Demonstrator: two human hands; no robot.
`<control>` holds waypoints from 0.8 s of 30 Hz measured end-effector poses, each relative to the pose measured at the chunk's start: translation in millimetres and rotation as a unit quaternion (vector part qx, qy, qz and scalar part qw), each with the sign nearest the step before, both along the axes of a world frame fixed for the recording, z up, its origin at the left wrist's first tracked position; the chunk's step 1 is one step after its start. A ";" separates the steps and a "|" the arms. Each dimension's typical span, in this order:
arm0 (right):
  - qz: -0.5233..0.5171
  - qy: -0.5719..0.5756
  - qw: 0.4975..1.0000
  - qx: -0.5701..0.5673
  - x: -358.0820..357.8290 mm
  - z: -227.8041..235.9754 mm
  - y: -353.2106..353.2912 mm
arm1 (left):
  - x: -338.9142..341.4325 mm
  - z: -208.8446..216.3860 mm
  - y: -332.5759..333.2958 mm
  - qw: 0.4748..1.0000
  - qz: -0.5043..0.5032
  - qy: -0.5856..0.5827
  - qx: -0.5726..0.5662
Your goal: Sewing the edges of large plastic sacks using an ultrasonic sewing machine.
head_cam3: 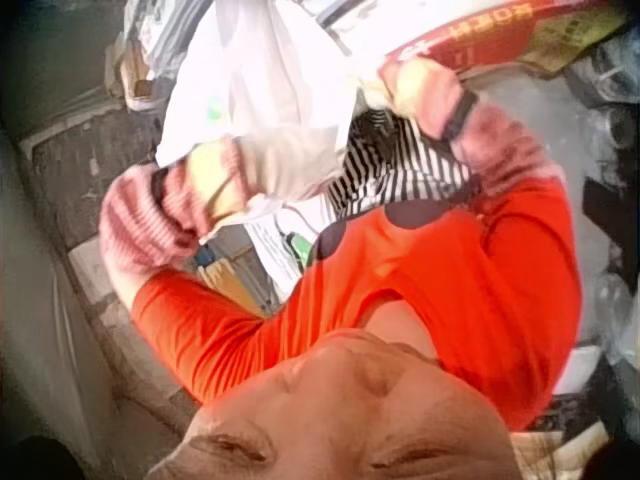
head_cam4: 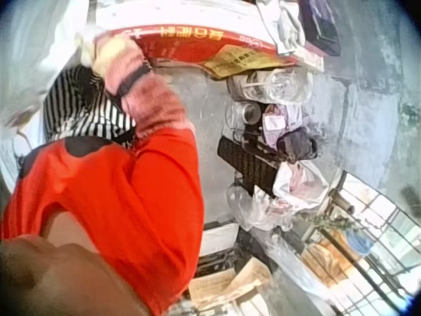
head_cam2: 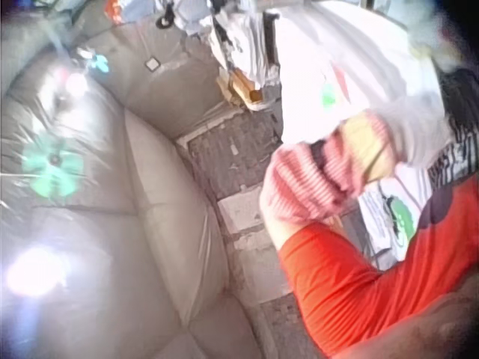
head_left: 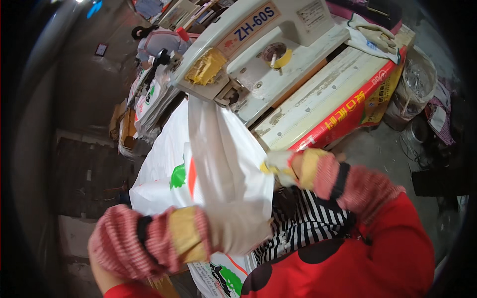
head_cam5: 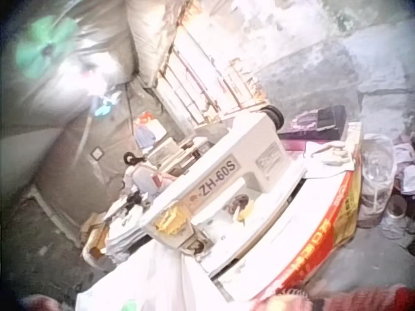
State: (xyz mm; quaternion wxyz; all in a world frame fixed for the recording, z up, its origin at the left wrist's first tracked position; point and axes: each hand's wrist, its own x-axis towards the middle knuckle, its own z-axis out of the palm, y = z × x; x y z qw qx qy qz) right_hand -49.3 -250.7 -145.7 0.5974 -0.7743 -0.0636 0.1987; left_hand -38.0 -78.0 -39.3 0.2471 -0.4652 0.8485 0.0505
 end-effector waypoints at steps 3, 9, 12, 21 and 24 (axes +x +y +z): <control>0.148 -0.221 0.907 -0.325 106.0 -48.5 0.5 | 13.8 -15.0 -51.1 0.927 0.303 0.111 0.192; 0.049 -0.139 0.981 -0.125 94.9 -4.5 -7.2 | 105.8 6.2 -88.4 0.894 0.429 -0.030 0.123; 0.047 -0.009 0.976 0.210 97.1 -17.2 -2.9 | 156.9 -14.8 -87.3 0.885 0.450 -0.098 0.071; -0.204 -0.339 0.881 -0.259 71.5 28.4 22.3 | 131.0 14.6 5.2 0.898 0.353 0.188 -0.181; -0.149 -0.400 0.829 -0.362 74.5 39.8 10.5 | 90.9 59.2 39.2 0.893 0.404 0.142 -0.136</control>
